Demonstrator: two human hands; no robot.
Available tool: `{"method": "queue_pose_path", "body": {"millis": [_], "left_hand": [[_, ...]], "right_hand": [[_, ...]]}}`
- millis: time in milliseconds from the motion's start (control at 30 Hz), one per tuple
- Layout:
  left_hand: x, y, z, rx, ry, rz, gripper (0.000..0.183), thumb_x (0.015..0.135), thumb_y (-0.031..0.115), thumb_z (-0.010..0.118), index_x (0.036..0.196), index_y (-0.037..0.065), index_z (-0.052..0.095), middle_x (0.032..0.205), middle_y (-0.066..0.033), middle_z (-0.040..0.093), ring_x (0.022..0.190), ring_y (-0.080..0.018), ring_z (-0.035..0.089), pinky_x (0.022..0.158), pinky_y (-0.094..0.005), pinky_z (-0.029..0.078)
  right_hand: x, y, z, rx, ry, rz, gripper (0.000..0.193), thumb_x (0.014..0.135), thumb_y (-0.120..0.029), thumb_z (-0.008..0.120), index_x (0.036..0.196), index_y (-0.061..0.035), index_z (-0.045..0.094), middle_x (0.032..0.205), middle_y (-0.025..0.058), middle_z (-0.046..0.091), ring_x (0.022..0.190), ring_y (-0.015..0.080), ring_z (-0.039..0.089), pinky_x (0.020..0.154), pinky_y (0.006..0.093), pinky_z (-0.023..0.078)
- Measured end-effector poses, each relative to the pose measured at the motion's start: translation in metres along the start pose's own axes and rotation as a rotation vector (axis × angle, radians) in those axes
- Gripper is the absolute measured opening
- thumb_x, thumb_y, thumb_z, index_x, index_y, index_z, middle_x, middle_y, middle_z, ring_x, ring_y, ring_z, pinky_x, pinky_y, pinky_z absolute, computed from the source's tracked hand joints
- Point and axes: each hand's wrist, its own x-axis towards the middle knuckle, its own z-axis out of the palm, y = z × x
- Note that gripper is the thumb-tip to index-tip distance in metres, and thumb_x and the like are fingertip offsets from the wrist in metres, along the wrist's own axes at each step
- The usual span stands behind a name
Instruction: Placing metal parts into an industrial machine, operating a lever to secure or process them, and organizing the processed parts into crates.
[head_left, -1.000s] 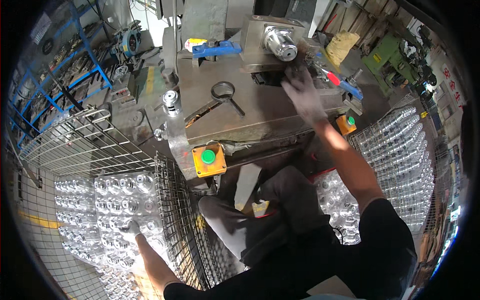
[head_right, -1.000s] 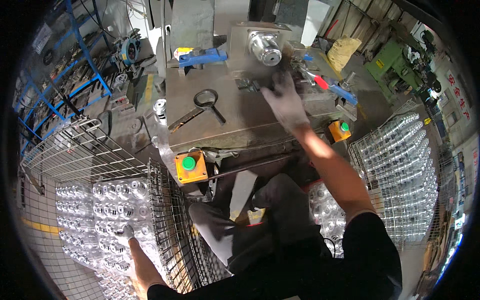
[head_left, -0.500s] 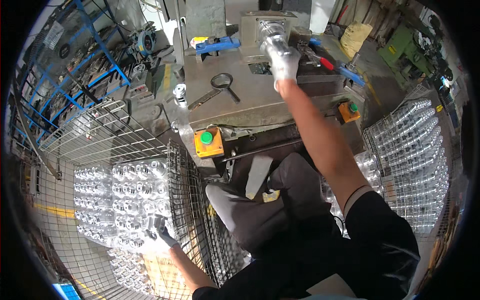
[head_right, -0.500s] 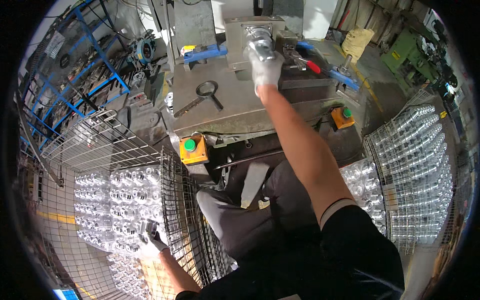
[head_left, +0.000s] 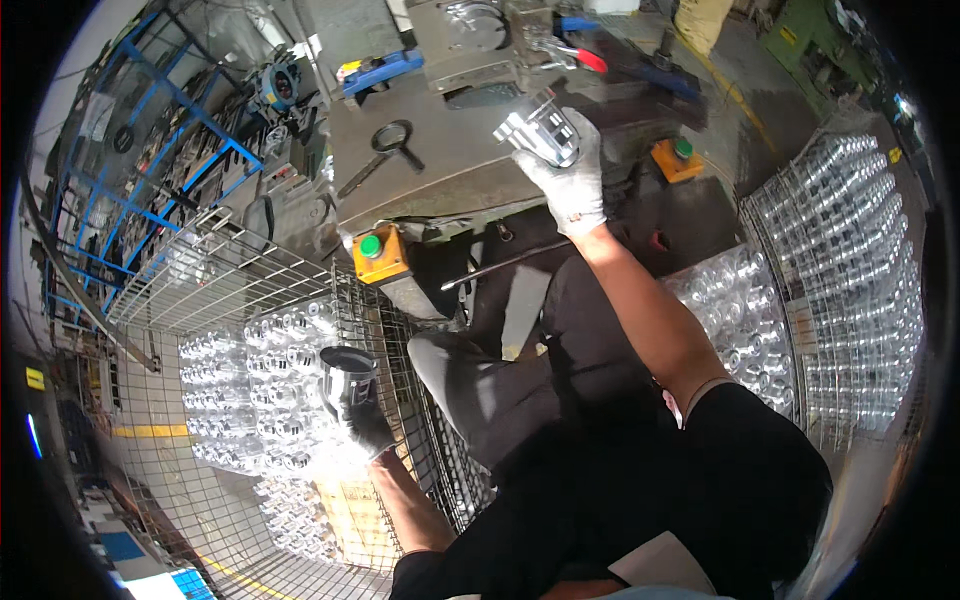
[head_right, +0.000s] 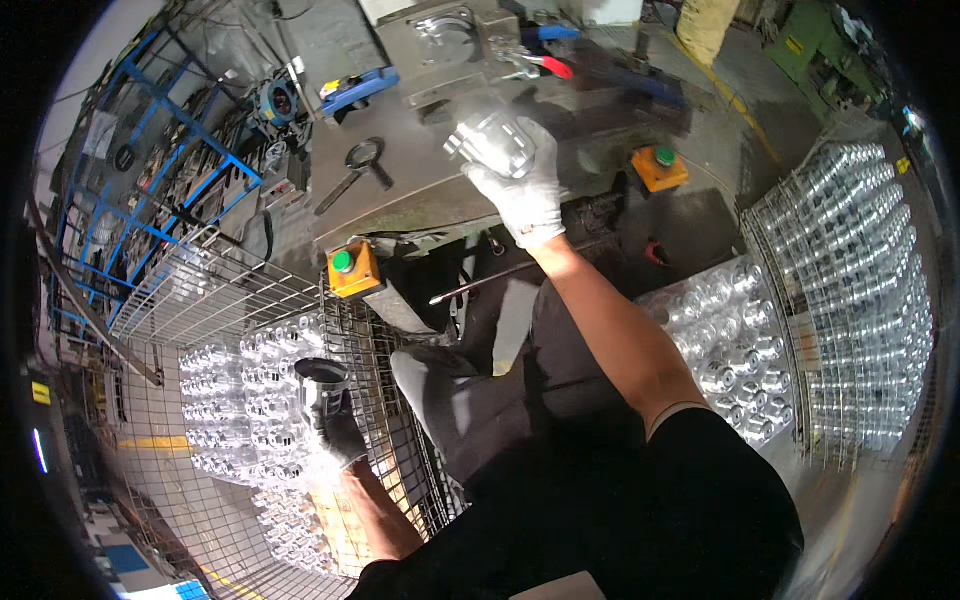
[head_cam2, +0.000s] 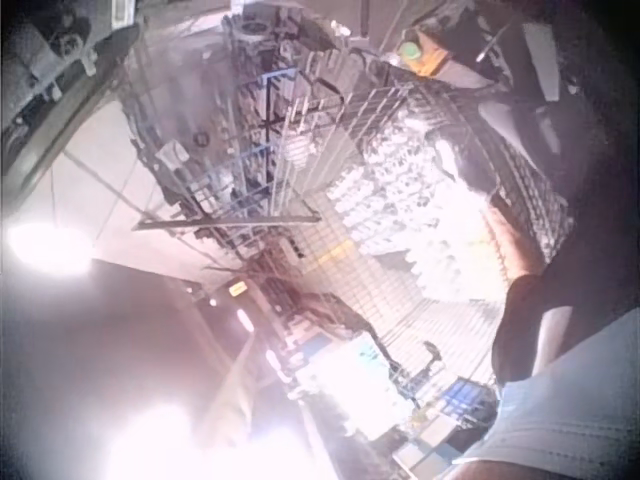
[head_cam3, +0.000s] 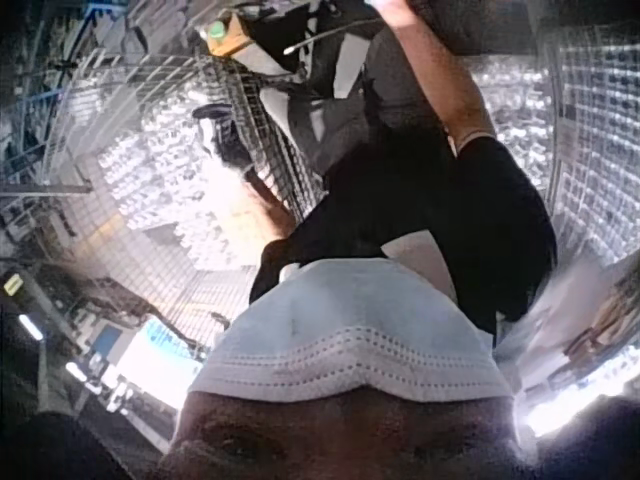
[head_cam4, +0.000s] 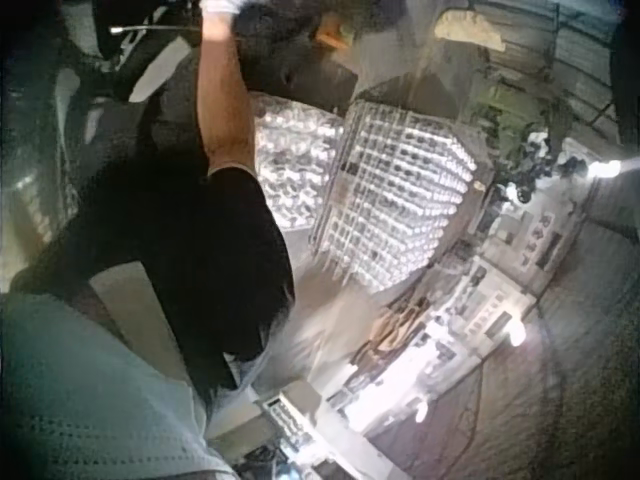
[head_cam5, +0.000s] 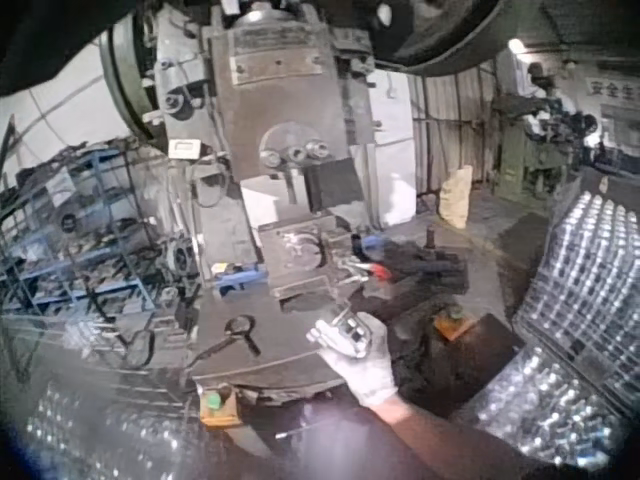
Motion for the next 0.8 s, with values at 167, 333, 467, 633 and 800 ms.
{"method": "queue_pose_path", "body": {"millis": [167, 333, 467, 633, 800], "left_hand": [[-0.008, -0.022, 0.088, 0.148, -0.046, -0.156, 0.067, 0.083, 0.035, 0.059, 0.135, 0.003, 0.031, 0.135, -0.0181, 0.037, 0.122, -0.0330, 0.038, 0.103, -0.0476, 0.030], [-0.009, -0.067, 0.132, 0.050, -0.115, -0.332, 0.063, 0.082, 0.037, 0.060, 0.133, 0.007, 0.036, 0.131, -0.0144, 0.042, 0.119, -0.0300, 0.041, 0.098, -0.0438, 0.036], [-0.014, -0.089, 0.170, 0.075, -0.195, -0.457, 0.062, 0.085, 0.040, 0.056, 0.135, 0.010, 0.034, 0.137, -0.0118, 0.036, 0.123, -0.0307, 0.038, 0.097, -0.0459, 0.038], [-0.022, -0.090, 0.202, 0.111, -0.159, -0.459, 0.062, 0.084, 0.036, 0.057, 0.136, 0.015, 0.032, 0.138, -0.0132, 0.033, 0.124, -0.0323, 0.036, 0.094, -0.0482, 0.043], [-0.019, -0.121, 0.193, -0.075, -0.107, -0.728, 0.061, 0.080, 0.041, 0.062, 0.130, 0.012, 0.041, 0.131, -0.0134, 0.043, 0.117, -0.0312, 0.044, 0.092, -0.0478, 0.044]], "right_hand": [[-0.011, -0.002, -0.039, 0.257, 0.039, 0.108, 0.069, 0.067, 0.004, 0.073, 0.122, -0.0061, 0.034, 0.110, 0.0078, 0.050, 0.100, 0.0166, 0.054, 0.084, 0.0302, 0.047], [-0.019, -0.001, -0.085, 0.287, 0.133, 0.075, 0.067, 0.068, 0.002, 0.074, 0.121, -0.0054, 0.034, 0.111, 0.0080, 0.049, 0.101, 0.0160, 0.054, 0.085, 0.0292, 0.046], [-0.030, -0.003, -0.159, -0.054, 0.077, 0.230, 0.070, 0.068, -0.008, 0.077, 0.121, 0.0003, 0.032, 0.113, 0.0099, 0.049, 0.103, 0.0154, 0.052, 0.086, 0.0286, 0.046], [-0.061, 0.027, -0.321, -0.509, 0.200, 0.323, 0.076, 0.066, -0.023, 0.079, 0.124, -0.0003, 0.034, 0.109, 0.0126, 0.055, 0.097, 0.0195, 0.054, 0.085, 0.0294, 0.045], [-0.116, -0.041, -0.414, -1.107, 0.408, 0.695, 0.085, 0.058, -0.045, 0.080, 0.121, -0.0017, 0.041, 0.109, 0.0162, 0.057, 0.098, 0.0227, 0.057, 0.083, 0.0334, 0.046]]}}
